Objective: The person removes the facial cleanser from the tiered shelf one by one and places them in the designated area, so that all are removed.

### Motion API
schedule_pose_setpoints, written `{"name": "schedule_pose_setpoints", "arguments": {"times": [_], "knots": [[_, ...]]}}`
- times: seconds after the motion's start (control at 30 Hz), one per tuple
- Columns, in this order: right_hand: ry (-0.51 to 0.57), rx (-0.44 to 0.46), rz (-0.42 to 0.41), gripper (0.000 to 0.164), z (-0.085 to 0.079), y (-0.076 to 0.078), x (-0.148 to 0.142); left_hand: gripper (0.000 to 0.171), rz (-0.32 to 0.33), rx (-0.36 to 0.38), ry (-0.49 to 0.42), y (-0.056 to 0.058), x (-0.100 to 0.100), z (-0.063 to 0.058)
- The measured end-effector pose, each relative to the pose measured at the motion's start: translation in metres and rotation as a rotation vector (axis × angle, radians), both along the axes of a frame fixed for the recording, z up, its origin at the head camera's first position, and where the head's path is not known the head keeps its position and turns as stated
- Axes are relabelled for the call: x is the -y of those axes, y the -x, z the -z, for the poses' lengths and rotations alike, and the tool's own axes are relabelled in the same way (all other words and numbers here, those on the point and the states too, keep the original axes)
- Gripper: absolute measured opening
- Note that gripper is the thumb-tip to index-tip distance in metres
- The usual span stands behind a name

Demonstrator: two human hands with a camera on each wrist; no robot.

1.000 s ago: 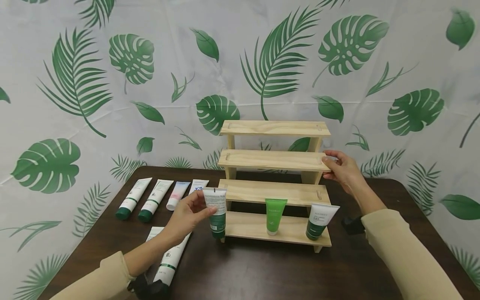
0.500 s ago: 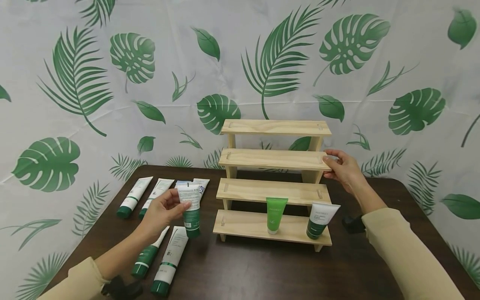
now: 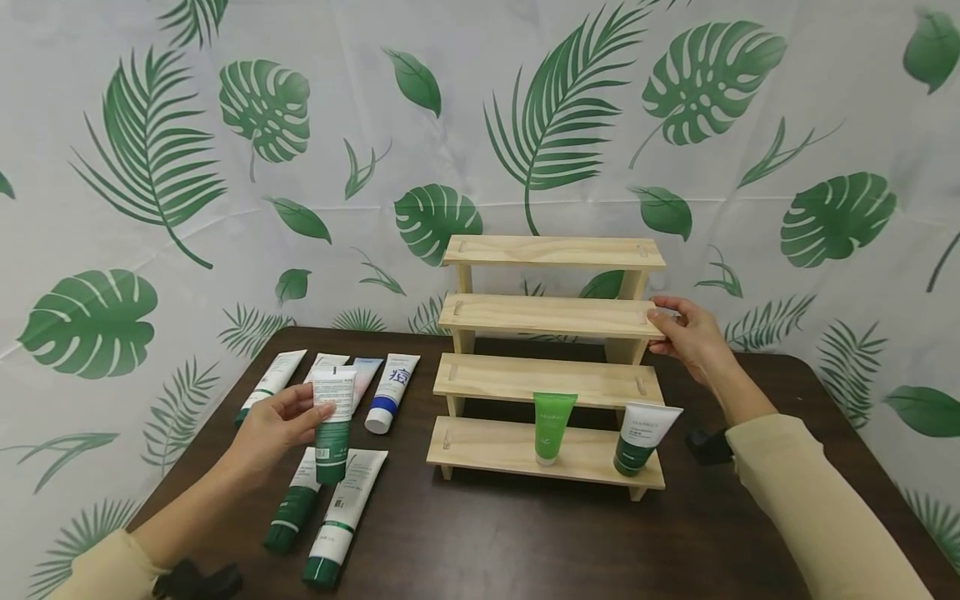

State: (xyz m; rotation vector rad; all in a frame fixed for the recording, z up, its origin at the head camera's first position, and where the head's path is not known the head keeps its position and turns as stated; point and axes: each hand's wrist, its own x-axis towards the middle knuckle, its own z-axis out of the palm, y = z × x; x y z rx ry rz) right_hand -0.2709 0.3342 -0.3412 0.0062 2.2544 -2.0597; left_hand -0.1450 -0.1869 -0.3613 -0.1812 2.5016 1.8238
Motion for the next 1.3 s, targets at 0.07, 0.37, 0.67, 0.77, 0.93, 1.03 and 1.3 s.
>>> {"name": "schedule_pose_setpoints", "arguments": {"times": [0.07,0.37,0.67,0.77,0.93,1.03,1.3], "knots": [[-0.004,0.000,-0.001,0.018,0.000,0.000,0.000,0.058,-0.002,0.013,0.046,-0.001,0.007,0.001],[-0.038,-0.004,0.007,0.019,-0.001,-0.001,0.000,0.063,-0.017,0.068,0.118,-0.005,0.036,0.012],[-0.035,-0.006,0.002,0.019,0.000,-0.002,0.000,0.068,0.028,0.136,0.232,-0.014,0.067,0.019],[-0.043,-0.009,0.003,0.019,0.000,-0.002,0.000,0.068,0.048,0.159,0.272,-0.017,0.077,0.022],[-0.042,-0.005,0.005,0.019,0.001,-0.002,-0.001,0.065,0.061,0.187,0.312,-0.022,0.087,0.029],[-0.034,-0.004,0.004,0.019,0.001,-0.002,-0.001,0.060,0.065,0.192,0.339,-0.024,0.092,0.034],[-0.026,-0.010,-0.002,0.019,0.001,-0.002,-0.001,0.056,0.075,0.227,0.351,-0.026,0.104,0.048]]}}
